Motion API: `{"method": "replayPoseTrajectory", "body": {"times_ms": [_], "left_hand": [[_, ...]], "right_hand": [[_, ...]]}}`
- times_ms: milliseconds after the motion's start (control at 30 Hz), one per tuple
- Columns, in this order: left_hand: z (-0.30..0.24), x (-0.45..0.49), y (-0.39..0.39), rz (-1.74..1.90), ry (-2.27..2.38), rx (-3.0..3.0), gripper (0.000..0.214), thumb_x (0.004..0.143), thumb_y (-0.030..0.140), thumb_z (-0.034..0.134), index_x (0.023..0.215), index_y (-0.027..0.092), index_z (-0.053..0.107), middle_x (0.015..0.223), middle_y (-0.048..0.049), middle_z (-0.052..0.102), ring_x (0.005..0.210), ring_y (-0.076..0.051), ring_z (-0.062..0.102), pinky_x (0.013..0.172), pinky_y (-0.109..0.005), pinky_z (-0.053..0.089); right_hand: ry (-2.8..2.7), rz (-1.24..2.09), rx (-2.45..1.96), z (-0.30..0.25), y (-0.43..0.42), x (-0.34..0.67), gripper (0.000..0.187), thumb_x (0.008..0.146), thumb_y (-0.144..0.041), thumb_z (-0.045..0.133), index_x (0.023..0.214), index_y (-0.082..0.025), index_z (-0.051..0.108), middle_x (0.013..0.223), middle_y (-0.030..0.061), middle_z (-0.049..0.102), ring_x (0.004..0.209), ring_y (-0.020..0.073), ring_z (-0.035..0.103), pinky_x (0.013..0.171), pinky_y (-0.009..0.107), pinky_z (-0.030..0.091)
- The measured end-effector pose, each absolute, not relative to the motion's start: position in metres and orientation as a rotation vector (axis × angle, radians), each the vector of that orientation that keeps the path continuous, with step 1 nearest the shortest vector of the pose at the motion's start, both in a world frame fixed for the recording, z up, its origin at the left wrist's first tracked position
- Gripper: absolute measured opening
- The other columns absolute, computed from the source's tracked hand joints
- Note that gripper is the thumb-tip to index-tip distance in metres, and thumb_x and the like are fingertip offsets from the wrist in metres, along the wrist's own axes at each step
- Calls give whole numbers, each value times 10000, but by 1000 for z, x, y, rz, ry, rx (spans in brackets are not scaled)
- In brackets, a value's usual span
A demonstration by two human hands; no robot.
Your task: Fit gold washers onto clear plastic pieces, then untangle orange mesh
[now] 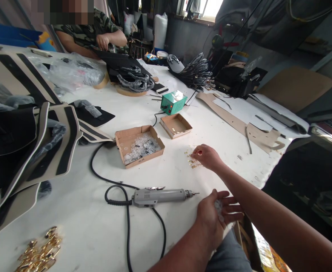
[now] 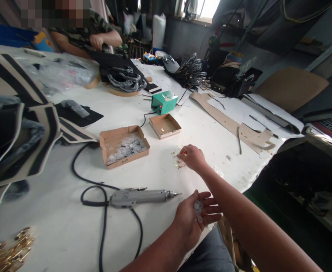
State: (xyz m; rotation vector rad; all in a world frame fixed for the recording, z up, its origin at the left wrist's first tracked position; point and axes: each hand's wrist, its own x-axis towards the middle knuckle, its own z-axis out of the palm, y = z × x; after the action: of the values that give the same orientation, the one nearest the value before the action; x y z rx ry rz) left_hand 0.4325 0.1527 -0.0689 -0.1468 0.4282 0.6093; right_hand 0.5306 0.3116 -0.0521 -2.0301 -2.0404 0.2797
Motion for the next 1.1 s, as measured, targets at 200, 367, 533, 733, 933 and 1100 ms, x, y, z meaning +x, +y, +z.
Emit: {"method": "replayPoseTrajectory", "body": {"times_ms": [200, 367, 533, 733, 933, 1100], "left_hand": [[-67, 432, 153, 608, 433, -146, 432, 1002, 396, 332, 1045, 49, 586, 907, -170, 692, 706, -251, 688, 724, -376, 476], [-64, 430, 153, 606, 443, -145, 430, 1003, 389, 332, 1045, 46, 588, 906, -172, 695, 707, -251, 688, 729, -375, 475], [-68, 432, 153, 603, 434, -138, 440, 994, 405, 347, 1065, 48, 595, 927, -182, 699, 742, -272, 697, 742, -384, 473], [-71, 433, 152, 623, 406, -146, 433, 987, 407, 378, 1041, 47, 612, 907, -182, 695, 735, -276, 689, 732, -388, 467], [-67, 432, 153, 625, 402, -125, 466, 995, 409, 357, 1036, 35, 632, 886, -169, 681, 729, -259, 676, 725, -377, 460], [-66, 431, 153, 618, 403, -109, 478, 997, 407, 350, 1016, 35, 650, 861, -149, 671, 714, -239, 663, 714, -361, 457]], "right_hand": [[-1997, 316, -2005, -53, 310, 532, 123, 862, -367, 710, 821, -259, 752, 880, 1, 672, 773, 168, 603, 685, 278, 431], [-1987, 321, -1983, -52, 309, 532, 117, 852, -360, 705, 820, -265, 766, 866, 0, 683, 755, 169, 611, 690, 279, 447], [-2005, 275, -1953, -50, 310, 531, 142, 878, -367, 669, 857, -269, 770, 903, 8, 696, 766, 172, 618, 688, 281, 446], [-2142, 156, -1890, -45, 310, 521, 144, 895, -300, 648, 838, -271, 777, 920, 23, 702, 877, 200, 616, 807, 331, 398], [-2247, 29, -1872, -44, 307, 515, 145, 905, -265, 654, 823, -269, 774, 900, 24, 701, 897, 210, 599, 843, 372, 321], [-2305, -44, -1870, -44, 305, 513, 153, 918, -267, 650, 833, -273, 777, 921, 25, 706, 908, 212, 595, 847, 383, 306]]}}
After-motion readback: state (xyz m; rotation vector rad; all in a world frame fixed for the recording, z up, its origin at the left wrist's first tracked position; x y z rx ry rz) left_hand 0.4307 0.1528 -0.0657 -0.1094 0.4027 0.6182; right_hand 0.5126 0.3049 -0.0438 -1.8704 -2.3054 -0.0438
